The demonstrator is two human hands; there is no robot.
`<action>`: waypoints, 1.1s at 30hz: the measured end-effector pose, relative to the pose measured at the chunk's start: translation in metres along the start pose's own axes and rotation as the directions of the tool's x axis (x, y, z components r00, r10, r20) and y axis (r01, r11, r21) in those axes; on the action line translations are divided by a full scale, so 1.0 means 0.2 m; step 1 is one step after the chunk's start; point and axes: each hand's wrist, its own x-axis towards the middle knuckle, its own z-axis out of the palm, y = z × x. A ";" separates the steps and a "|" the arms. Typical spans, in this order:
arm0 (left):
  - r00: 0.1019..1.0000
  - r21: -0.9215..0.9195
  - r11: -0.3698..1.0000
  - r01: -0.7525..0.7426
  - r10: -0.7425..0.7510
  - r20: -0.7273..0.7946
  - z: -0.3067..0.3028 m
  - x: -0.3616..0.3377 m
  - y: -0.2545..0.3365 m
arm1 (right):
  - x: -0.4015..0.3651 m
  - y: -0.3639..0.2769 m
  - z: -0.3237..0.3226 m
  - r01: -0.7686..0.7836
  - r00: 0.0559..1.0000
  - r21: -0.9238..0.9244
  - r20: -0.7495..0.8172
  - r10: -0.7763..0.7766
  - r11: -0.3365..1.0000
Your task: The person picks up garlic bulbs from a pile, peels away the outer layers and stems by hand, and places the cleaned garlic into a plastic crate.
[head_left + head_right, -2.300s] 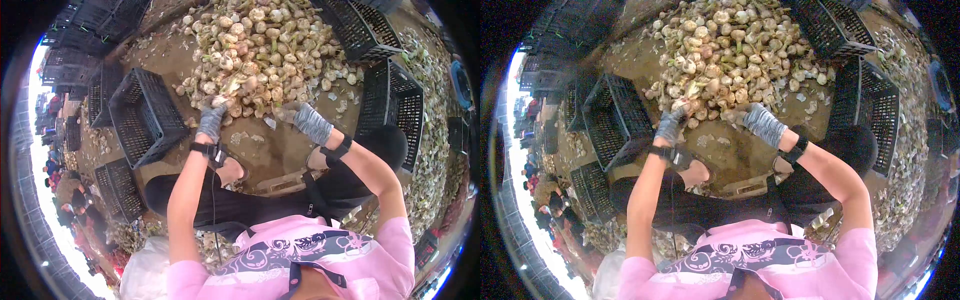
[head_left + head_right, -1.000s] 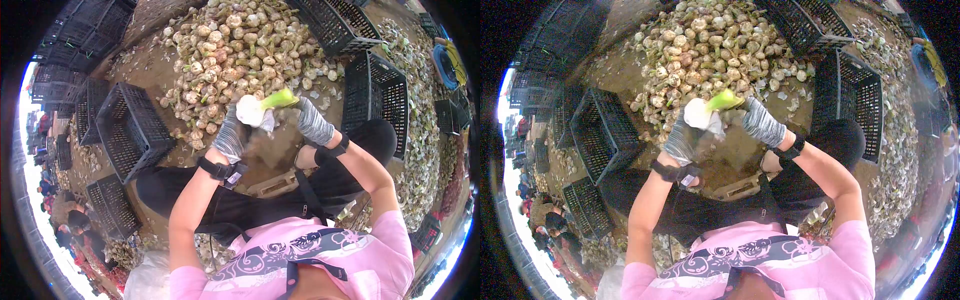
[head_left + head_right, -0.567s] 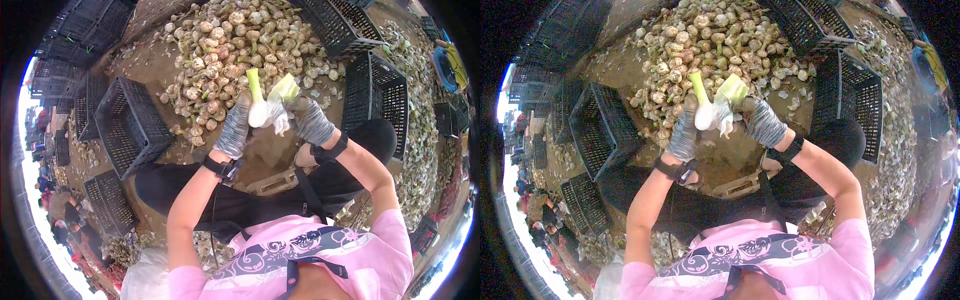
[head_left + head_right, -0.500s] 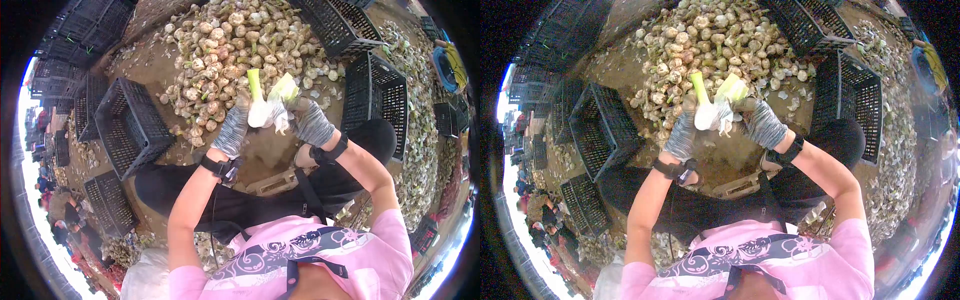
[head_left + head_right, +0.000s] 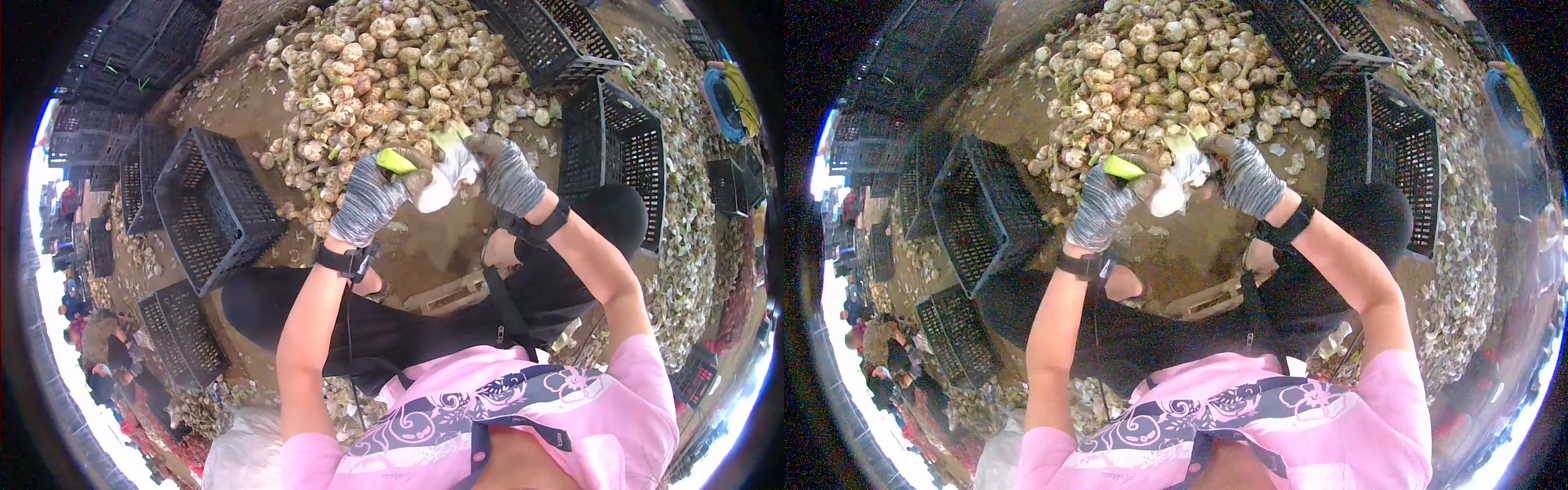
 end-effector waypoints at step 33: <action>0.977 -0.638 0.768 -0.052 -0.094 -0.193 -0.05 -0.06 -0.03 | 0.01 0.19 0.11 0.049 0.991 -0.375 -0.093 -0.091 0.926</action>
